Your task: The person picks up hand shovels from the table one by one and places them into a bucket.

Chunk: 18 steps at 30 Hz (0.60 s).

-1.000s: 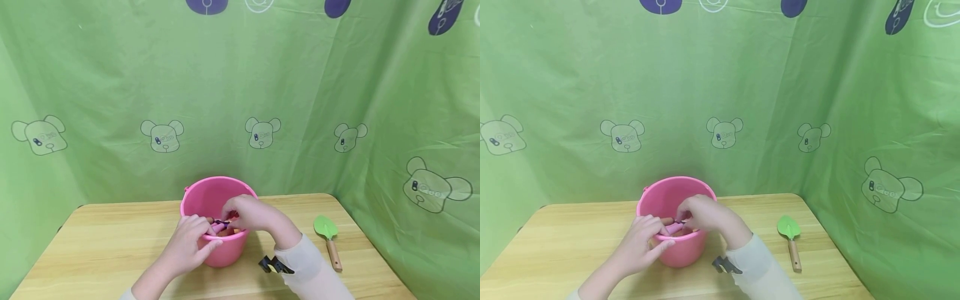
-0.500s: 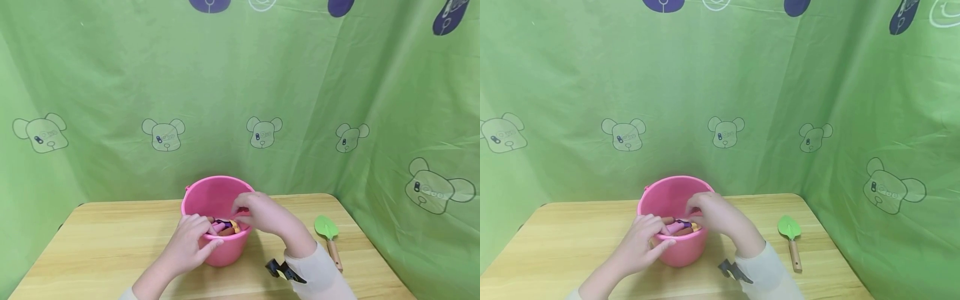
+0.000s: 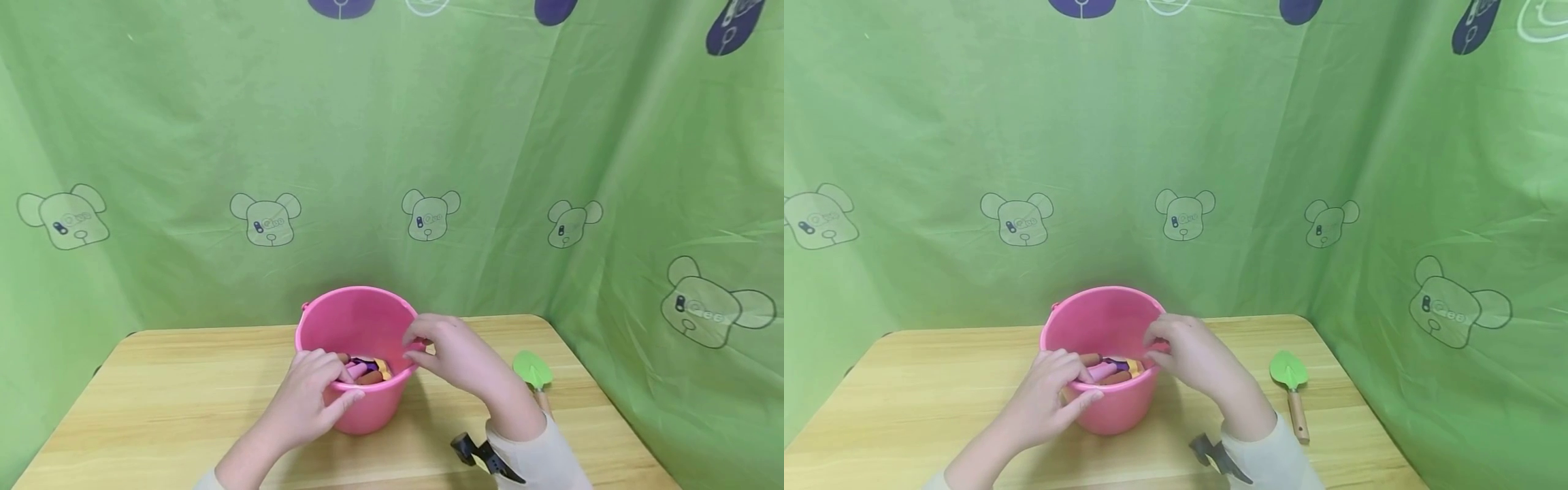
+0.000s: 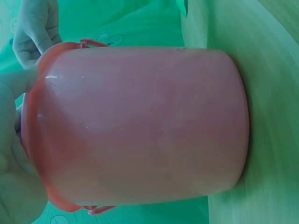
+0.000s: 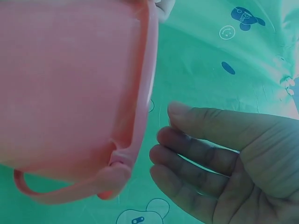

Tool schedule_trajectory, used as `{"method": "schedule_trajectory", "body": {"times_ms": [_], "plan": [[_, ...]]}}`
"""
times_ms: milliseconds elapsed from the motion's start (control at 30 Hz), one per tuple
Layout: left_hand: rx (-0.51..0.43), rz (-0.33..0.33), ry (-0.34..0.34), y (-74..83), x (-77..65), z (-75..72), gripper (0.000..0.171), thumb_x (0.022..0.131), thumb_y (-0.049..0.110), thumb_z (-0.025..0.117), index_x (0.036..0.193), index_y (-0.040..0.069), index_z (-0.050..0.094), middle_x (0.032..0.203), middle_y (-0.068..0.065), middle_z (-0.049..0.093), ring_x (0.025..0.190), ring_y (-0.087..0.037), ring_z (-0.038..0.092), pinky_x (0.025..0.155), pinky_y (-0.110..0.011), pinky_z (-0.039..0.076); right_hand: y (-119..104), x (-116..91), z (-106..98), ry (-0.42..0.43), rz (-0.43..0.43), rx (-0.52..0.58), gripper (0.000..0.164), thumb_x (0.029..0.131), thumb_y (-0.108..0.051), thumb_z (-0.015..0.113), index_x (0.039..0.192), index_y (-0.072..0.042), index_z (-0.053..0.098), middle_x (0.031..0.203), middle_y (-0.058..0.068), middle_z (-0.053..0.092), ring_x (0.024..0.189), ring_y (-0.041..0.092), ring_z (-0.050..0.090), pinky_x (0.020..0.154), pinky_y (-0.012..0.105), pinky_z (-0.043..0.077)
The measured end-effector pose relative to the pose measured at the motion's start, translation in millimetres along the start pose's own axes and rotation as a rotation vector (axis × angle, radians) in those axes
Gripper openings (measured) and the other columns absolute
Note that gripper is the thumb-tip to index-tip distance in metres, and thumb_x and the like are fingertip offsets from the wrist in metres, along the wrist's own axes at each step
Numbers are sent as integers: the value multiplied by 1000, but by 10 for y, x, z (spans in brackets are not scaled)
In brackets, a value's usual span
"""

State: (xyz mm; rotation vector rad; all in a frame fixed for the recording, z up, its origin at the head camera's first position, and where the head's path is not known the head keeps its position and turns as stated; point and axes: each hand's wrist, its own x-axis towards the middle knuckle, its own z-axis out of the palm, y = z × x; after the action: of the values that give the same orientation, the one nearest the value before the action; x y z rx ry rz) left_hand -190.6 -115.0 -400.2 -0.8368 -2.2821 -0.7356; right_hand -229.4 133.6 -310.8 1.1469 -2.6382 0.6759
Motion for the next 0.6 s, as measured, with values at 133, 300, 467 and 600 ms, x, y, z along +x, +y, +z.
{"method": "schedule_trajectory", "body": {"times_ms": [133, 300, 467, 600], "plan": [[-1, 3, 4, -1, 0, 2, 20, 85, 45, 61, 80, 30, 49, 93, 12, 58, 81, -3, 41, 83, -32, 32, 26, -54, -16, 21, 19, -12, 13, 79, -16, 71, 83, -24, 61, 84, -13, 57, 80, 9, 55, 73, 26, 48], [0, 9, 5, 9, 4, -4, 20, 85, 44, 61, 80, 29, 49, 93, 11, 58, 80, -4, 41, 83, -33, 32, 80, -135, -34, 62, 50, -46, 14, 78, -18, 73, 84, -27, 63, 85, -13, 60, 82, 5, 55, 75, 29, 49], [3, 5, 6, 5, 3, -4, 21, 84, 46, 61, 80, 30, 49, 92, 13, 56, 79, -4, 39, 83, -32, 32, 171, -221, -52, 98, 111, -100, 13, 77, -18, 73, 84, -23, 64, 83, -12, 61, 81, 10, 57, 75, 31, 49], [0, 8, 14, 4, 1, 1, 21, 84, 45, 61, 79, 29, 49, 91, 16, 54, 79, -3, 40, 82, -32, 32, 246, -289, -75, 109, 155, -132, 12, 77, -17, 72, 82, -21, 62, 83, -11, 60, 79, 12, 56, 73, 32, 49]]}}
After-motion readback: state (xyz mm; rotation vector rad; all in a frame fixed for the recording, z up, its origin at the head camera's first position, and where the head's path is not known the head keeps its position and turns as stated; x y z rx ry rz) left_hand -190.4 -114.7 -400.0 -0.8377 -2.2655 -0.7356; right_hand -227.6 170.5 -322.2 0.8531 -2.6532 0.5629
